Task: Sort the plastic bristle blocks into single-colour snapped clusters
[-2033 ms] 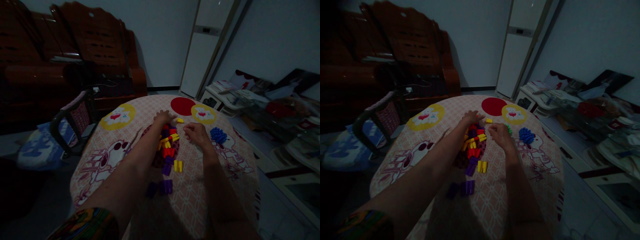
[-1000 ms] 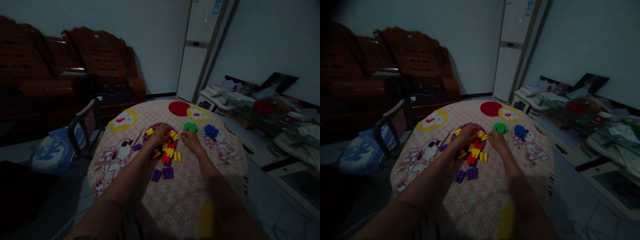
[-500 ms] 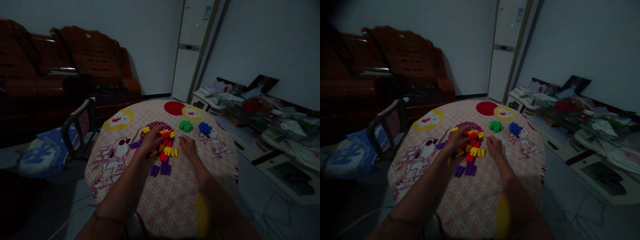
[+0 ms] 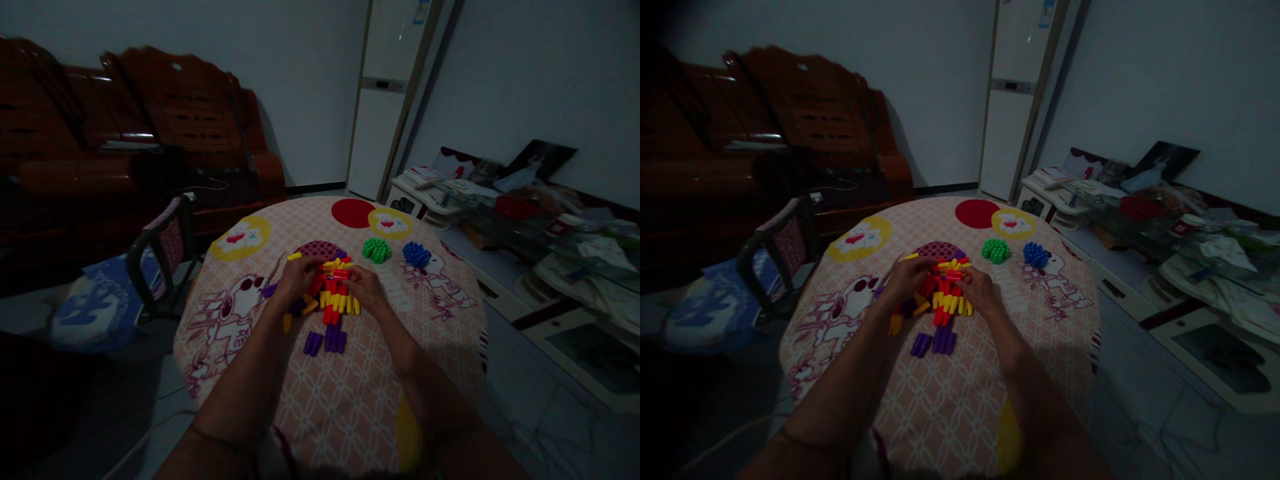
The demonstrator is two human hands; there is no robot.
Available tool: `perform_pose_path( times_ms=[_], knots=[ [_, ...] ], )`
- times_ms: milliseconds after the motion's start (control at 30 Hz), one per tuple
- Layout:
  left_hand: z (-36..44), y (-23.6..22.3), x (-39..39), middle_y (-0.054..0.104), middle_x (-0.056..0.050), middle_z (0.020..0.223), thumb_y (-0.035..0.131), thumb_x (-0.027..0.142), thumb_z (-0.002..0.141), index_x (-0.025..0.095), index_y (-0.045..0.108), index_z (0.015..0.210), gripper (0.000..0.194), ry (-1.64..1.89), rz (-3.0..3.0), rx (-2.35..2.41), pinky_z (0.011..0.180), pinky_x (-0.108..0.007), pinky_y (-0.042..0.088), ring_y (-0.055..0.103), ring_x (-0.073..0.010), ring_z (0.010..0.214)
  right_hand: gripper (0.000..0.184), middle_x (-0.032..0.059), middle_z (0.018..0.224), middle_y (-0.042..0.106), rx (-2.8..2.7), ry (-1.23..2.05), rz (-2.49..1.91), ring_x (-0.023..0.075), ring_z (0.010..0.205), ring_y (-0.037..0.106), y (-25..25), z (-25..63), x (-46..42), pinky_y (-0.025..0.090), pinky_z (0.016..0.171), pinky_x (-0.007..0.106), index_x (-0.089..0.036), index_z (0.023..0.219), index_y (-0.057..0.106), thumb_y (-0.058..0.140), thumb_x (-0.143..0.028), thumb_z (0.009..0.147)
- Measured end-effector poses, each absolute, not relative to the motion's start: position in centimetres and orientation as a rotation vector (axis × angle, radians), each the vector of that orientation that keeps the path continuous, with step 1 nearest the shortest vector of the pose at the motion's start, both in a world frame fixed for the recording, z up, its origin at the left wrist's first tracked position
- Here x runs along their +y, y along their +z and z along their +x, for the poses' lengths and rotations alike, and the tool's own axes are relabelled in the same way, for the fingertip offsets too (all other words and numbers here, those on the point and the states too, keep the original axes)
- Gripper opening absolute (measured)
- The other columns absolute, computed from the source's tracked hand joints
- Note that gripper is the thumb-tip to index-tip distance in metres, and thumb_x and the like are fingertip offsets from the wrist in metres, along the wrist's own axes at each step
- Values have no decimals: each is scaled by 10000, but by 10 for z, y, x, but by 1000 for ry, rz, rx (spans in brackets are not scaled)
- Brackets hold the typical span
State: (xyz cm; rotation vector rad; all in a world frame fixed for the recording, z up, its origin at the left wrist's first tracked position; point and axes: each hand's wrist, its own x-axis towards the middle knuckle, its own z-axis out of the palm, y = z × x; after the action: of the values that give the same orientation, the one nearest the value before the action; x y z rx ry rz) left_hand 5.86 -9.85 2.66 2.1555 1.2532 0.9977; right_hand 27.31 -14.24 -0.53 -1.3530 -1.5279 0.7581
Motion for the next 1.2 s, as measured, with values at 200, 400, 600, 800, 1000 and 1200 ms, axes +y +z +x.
perform_pose_path(
  times_ms=[200,400,600,800,1000,1200],
  knots=[
    [41,26,-93,791,-71,1002,566,225,799,165,766,1063,337,993,2058,1359,811,-318,560,721,-226,894,280,-28,587,609,-1171,950,-1356,129,475,544,-2,297,-151,428,449,233,-190,810,654,629,-440,685],
    [62,15,-98,783,-78,953,593,257,828,169,766,1060,302,846,2196,1317,822,-344,549,705,-221,840,451,-37,579,593,-1340,907,-1471,132,497,520,0,308,-154,391,479,239,-162,1042,717,647,-458,710],
    [74,12,-103,775,-100,1068,520,196,867,161,758,1121,349,807,2288,1283,901,-347,536,710,-222,933,269,10,765,726,-1746,599,-1510,153,676,608,-2,300,-158,443,647,254,-206,997,796,709,-286,755],
    [75,25,-110,780,-81,1090,494,343,932,177,761,1094,354,978,2135,1176,901,-343,539,711,-230,977,245,60,1042,783,-1647,494,-1303,217,891,704,3,298,-167,535,815,313,-234,1020,796,654,-271,823],
    [78,27,-112,788,-66,1022,616,402,846,179,759,1044,330,977,2010,1055,799,-326,567,721,-226,881,218,64,995,783,-1603,450,-1260,224,934,716,4,293,-170,557,858,339,-256,982,798,643,-255,828],
    [80,25,-112,778,-84,1034,636,354,826,163,737,1143,383,912,2019,1017,759,-311,554,719,-228,879,227,65,1005,780,-1397,652,-1162,222,907,733,-3,288,-167,590,834,345,-220,947,785,661,-315,782]
  ],
)
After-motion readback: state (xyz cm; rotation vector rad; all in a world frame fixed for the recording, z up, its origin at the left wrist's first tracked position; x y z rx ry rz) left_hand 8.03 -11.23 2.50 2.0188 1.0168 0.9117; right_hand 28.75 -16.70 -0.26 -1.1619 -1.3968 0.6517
